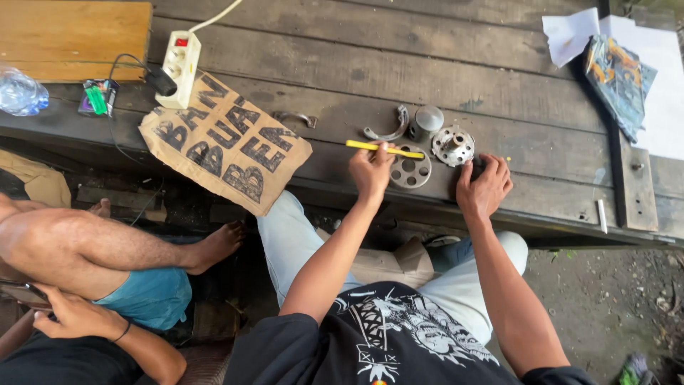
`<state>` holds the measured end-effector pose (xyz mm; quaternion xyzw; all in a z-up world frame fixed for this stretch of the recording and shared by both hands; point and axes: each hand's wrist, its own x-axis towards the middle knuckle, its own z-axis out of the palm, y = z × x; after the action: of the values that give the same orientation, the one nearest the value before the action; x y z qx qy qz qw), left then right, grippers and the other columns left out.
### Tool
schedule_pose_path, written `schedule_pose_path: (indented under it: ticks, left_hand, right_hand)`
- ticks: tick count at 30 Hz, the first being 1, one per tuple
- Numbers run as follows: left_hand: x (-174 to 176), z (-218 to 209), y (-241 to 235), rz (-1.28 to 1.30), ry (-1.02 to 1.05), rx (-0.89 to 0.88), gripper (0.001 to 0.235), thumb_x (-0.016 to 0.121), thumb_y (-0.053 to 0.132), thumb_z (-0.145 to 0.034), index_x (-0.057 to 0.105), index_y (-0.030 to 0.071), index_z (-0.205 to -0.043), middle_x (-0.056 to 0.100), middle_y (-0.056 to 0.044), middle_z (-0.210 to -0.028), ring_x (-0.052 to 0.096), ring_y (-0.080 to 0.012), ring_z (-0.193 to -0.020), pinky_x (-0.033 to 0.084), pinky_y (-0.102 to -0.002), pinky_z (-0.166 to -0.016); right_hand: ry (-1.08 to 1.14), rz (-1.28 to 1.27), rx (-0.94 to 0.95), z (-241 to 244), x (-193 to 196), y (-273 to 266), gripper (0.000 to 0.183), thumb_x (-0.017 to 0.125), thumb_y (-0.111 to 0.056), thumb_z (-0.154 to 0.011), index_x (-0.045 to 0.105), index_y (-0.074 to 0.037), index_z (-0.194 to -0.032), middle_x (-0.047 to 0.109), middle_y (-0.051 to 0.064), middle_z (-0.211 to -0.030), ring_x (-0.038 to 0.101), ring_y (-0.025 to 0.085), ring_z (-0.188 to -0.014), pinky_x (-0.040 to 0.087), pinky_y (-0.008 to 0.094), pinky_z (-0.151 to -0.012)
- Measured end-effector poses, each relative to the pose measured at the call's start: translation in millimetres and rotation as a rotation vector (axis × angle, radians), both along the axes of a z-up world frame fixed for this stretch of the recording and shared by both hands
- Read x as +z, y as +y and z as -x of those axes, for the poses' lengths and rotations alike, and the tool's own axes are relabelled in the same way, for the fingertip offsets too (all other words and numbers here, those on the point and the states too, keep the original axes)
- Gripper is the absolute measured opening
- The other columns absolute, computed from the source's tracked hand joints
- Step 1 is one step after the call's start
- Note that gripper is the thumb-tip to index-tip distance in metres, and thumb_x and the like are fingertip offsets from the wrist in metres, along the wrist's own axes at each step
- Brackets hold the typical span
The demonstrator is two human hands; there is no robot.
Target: The person sits on the ground and uses a yellow brush to scrub the inside of a metal cylinder with holes. They then scrub the outside of a smaller metal cylinder. The person is cleaning various metal parts on a wooden table.
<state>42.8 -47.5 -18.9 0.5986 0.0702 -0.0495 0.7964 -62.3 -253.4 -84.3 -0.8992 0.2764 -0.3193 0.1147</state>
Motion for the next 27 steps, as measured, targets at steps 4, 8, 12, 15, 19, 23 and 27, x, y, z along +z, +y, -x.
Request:
schedule_pose_path:
  ticks: [4,8,12,15,19,23,27]
  left_hand:
    - [-6.0,-3.5,1.8,0.04,0.047,0.018,0.018,0.065,0.003,-0.099,0.066,-0.012,-0.109,0.072,-0.035,-0.102,0.073,-0.046,-0.086,0.067,-0.05,-0.074]
    - [-4.9,-1.8,0.4,0.009,0.029,-0.015,0.016,0.066,0.004,-0.099,0.068,-0.01,-0.107,0.072,-0.033,-0.102,0.072,-0.0458,-0.087,0.066,-0.049,-0.073]
    - [-7.5,-15.3,10.1,0.065,0.066,0.072,0.019,0.063,0.004,-0.101,0.065,-0.012,-0.111,0.07,-0.036,-0.106,0.071,-0.0491,-0.091,0.065,-0.053,-0.079]
    - [1.1,2.8,-3.2,0.037,0.077,-0.023,0.022,0.064,0.005,-0.101,0.065,-0.013,-0.112,0.07,-0.036,-0.105,0.07,-0.0494,-0.092,0.064,-0.053,-0.078]
    - [-5.6,-2.1,-5.9,0.042,0.074,-0.015,0.015,0.065,0.004,-0.1,0.067,-0.008,-0.11,0.072,-0.032,-0.102,0.072,-0.0461,-0.089,0.065,-0.051,-0.076]
    - [-9.2,-8.8,-7.1,0.083,0.097,0.054,0.018,0.063,0.005,-0.101,0.065,-0.009,-0.111,0.071,-0.034,-0.105,0.072,-0.046,-0.091,0.066,-0.051,-0.077]
    - [-6.8,-1.6,-15.2,0.081,0.148,0.008,0.021,0.065,0.007,-0.101,0.064,-0.009,-0.114,0.07,-0.034,-0.11,0.072,-0.0467,-0.094,0.065,-0.053,-0.079]
  right_hand:
    - [-0.005,0.003,-0.004,-0.1,-3.6,-2.3,0.03,0.071,-0.032,-0.097,0.062,-0.014,-0.118,0.057,0.005,-0.122,0.053,0.029,-0.127,0.035,0.044,-0.102]
    - [0.002,-0.004,-0.001,1.9,-3.0,0.7,0.029,0.072,-0.03,-0.097,0.064,-0.012,-0.118,0.059,0.006,-0.123,0.054,0.03,-0.127,0.036,0.044,-0.102]
    - [0.003,-0.01,-0.016,0.3,-2.7,-1.1,0.029,0.072,-0.031,-0.097,0.063,-0.013,-0.118,0.059,0.005,-0.123,0.054,0.029,-0.128,0.036,0.044,-0.102]
    - [0.008,-0.01,-0.026,0.9,-3.7,-0.6,0.03,0.073,-0.032,-0.097,0.064,-0.013,-0.118,0.059,0.005,-0.123,0.054,0.028,-0.128,0.036,0.043,-0.103]
    - [0.003,-0.015,-0.027,0.6,-0.9,0.0,0.029,0.072,-0.031,-0.097,0.064,-0.013,-0.118,0.059,0.005,-0.122,0.054,0.029,-0.128,0.035,0.043,-0.103]
    - [0.008,-0.026,-0.03,-0.3,1.6,1.0,0.03,0.071,-0.032,-0.097,0.063,-0.013,-0.119,0.059,0.006,-0.123,0.053,0.029,-0.128,0.035,0.044,-0.104]
    - [0.007,-0.03,-0.025,1.9,0.7,0.8,0.03,0.071,-0.032,-0.097,0.063,-0.012,-0.119,0.059,0.006,-0.122,0.053,0.03,-0.128,0.035,0.045,-0.103]
